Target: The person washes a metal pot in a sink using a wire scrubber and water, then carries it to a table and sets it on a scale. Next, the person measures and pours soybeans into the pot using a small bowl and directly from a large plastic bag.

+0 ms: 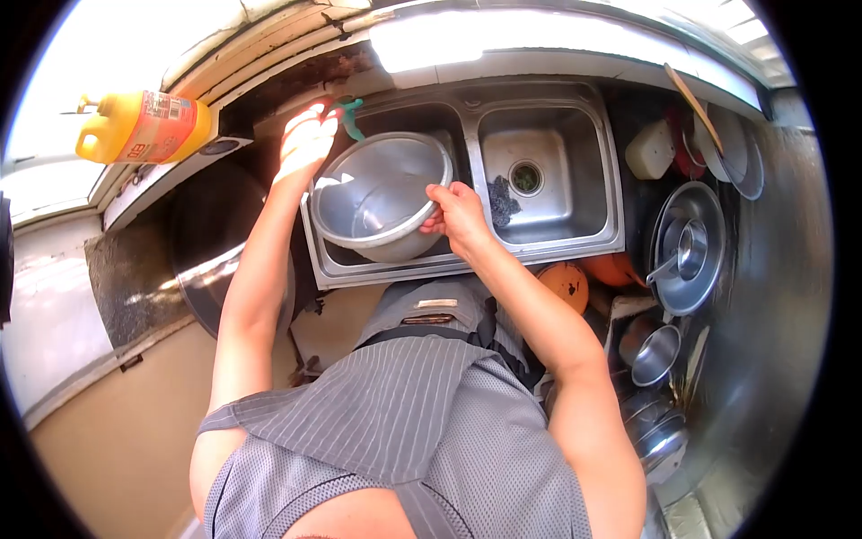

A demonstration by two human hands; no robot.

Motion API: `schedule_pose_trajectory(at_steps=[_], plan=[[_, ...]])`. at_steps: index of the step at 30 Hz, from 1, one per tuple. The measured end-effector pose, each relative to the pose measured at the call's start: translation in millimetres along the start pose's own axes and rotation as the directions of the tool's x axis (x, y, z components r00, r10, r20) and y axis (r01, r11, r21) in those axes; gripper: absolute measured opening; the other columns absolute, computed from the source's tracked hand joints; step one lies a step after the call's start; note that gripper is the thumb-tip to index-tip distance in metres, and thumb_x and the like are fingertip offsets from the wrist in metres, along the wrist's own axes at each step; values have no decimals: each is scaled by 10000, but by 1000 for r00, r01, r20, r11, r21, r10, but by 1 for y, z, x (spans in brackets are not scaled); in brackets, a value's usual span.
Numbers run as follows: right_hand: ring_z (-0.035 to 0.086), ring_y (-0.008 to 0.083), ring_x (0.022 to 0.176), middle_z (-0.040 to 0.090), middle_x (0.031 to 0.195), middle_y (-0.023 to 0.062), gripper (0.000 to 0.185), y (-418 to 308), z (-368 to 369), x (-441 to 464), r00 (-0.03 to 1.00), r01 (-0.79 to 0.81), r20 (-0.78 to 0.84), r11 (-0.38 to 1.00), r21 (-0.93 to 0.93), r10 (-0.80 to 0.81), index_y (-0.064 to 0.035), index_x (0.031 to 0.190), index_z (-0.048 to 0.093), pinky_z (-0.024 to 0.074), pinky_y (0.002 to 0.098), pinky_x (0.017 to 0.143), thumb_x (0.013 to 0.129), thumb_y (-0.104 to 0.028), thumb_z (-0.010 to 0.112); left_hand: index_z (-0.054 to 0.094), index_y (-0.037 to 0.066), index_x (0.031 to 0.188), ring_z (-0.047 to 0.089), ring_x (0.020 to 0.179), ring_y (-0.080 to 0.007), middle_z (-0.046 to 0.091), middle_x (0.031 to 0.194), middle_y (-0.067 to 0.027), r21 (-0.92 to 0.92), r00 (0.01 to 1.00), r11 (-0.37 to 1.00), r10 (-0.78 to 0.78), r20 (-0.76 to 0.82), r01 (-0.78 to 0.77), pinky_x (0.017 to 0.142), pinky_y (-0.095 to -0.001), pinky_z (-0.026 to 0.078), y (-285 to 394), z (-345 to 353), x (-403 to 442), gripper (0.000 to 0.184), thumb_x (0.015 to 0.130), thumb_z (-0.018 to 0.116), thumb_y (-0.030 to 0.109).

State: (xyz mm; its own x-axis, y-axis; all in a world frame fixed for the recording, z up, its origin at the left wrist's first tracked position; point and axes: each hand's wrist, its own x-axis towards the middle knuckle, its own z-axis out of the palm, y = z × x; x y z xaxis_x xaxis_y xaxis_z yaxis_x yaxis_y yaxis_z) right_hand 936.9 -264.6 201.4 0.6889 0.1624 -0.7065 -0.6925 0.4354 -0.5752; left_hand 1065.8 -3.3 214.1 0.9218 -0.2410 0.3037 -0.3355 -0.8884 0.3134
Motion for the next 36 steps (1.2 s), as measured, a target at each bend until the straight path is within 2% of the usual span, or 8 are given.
schedule_pose_trajectory(at_steps=[2, 4, 6, 8, 16, 24, 31, 36], plan=[[572, 141, 580, 557, 701, 43, 189, -4, -15, -7, 998, -49, 46, 998, -40, 51, -78, 820, 499, 540, 308, 569, 882, -204, 626, 674, 49, 1042, 618, 1006, -280, 678, 993, -149, 234, 991, 963, -137, 9, 131, 933, -359, 459, -31, 6, -43, 456, 903, 509, 451], [547, 132, 499, 548, 665, 47, 201, -10, -30, -11, 996, 56, 79, 988, -144, -45, -60, 779, 478, 510, 279, 468, 854, -159, 636, 638, -1, 1088, 623, 997, -297, 670, 1020, -171, 168, 762, 852, -520, 386, 496, 933, -365, 457, 2, -39, -73, 545, 909, 484, 490], [512, 90, 516, 536, 668, 12, 163, -15, -48, -15, 990, 81, 129, 983, -163, -61, -71, 772, 487, 451, 240, 470, 833, -123, 630, 601, -15, 1086, 655, 894, -259, 673, 969, -152, 87, 514, 693, -607, 607, 716, 809, -351, 515, 0, -42, -116, 503, 915, 515, 450], [480, 59, 557, 535, 682, -13, 131, -18, -75, -12, 966, 169, 230, 965, -202, -121, -77, 791, 502, 408, 222, 499, 821, -104, 627, 604, -9, 1035, 650, 764, -185, 652, 886, -106, -280, 378, 255, -579, 723, 925, 632, -296, 532, 30, -51, -139, 413, 914, 555, 382], [469, 22, 661, 530, 761, -52, 48, -16, -100, 38, 956, 128, 281, 980, -150, -82, -87, 888, 579, 353, 189, 557, 847, -110, 570, 543, 32, 990, 618, 697, -100, 633, 867, -54, -746, 630, -9, -530, 568, 666, 548, -236, 524, 112, -92, -139, 207, 895, 611, 203], [591, 117, 742, 595, 806, 5, 264, 10, -44, 61, 937, -39, 331, 974, -223, 113, -62, 1055, 618, 486, 260, 671, 970, -277, 492, 557, 12, 999, 585, 666, -83, 621, 832, -31, -700, 657, 225, -613, 439, 678, 531, -202, 476, 170, -153, -127, 262, 860, 674, 201], [624, 167, 754, 606, 873, 73, 302, 37, -21, 97, 882, -109, 430, 971, -211, 192, -1, 1153, 554, 553, 294, 707, 986, -221, 432, 573, 14, 893, 396, 659, -29, 484, 747, 59, -374, 806, 718, -558, 197, 588, 576, -180, 333, 208, -163, -145, 185, 845, 706, 134], [623, 158, 749, 607, 875, 66, 255, 60, 3, 115, 884, -148, 425, 978, -147, 197, -17, 1148, 560, 559, 290, 697, 980, -173, 448, 525, -14, 784, 419, 570, -188, 428, 669, -87, -181, 857, 837, -508, 91, 516, 525, -301, 353, 250, -168, -141, 198, 759, 711, 48]])
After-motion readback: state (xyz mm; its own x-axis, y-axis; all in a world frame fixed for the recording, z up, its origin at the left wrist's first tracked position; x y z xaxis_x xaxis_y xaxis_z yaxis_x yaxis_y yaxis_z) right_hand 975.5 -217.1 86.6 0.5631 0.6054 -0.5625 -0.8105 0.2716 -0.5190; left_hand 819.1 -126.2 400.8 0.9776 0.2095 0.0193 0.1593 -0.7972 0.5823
